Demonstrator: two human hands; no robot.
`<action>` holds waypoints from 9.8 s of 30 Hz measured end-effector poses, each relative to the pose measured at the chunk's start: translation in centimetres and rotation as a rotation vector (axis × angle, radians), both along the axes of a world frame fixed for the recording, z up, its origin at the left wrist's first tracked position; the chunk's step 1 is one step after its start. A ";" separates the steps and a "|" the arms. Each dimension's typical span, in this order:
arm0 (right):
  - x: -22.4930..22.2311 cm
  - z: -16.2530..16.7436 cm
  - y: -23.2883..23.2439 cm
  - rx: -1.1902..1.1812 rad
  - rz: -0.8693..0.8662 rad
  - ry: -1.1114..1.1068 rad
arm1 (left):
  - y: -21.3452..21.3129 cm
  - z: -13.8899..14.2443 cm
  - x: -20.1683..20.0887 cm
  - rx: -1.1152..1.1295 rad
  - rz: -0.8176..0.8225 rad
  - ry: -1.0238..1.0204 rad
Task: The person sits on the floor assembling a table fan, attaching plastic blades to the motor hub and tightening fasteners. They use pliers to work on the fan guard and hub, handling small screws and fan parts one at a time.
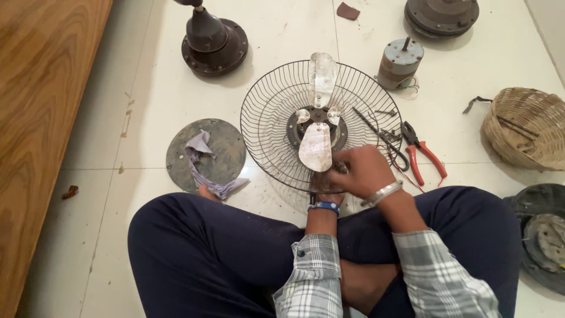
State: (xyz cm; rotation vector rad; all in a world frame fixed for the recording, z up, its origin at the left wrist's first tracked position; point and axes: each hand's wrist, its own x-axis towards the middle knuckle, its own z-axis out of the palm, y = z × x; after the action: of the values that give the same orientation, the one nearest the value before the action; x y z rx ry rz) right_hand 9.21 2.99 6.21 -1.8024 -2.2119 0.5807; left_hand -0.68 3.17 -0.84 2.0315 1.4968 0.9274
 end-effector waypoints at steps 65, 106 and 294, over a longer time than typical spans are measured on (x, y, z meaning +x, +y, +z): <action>2.5 -3.6 -1.0 -0.532 -0.321 1.960 | -3.5 7.1 -4.6 -0.256 0.075 -0.943; -1.0 -1.4 -2.2 -0.394 -0.368 1.799 | -2.5 9.4 -4.7 0.221 -0.026 -0.129; -1.9 -1.5 -2.6 0.106 -0.350 1.386 | -1.9 8.2 -4.6 -0.228 0.067 -0.924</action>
State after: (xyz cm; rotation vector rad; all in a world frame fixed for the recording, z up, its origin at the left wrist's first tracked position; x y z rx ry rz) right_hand 7.27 0.36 4.72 -1.0386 -0.9330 1.1114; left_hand -5.24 1.23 7.37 1.1127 1.0658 1.3810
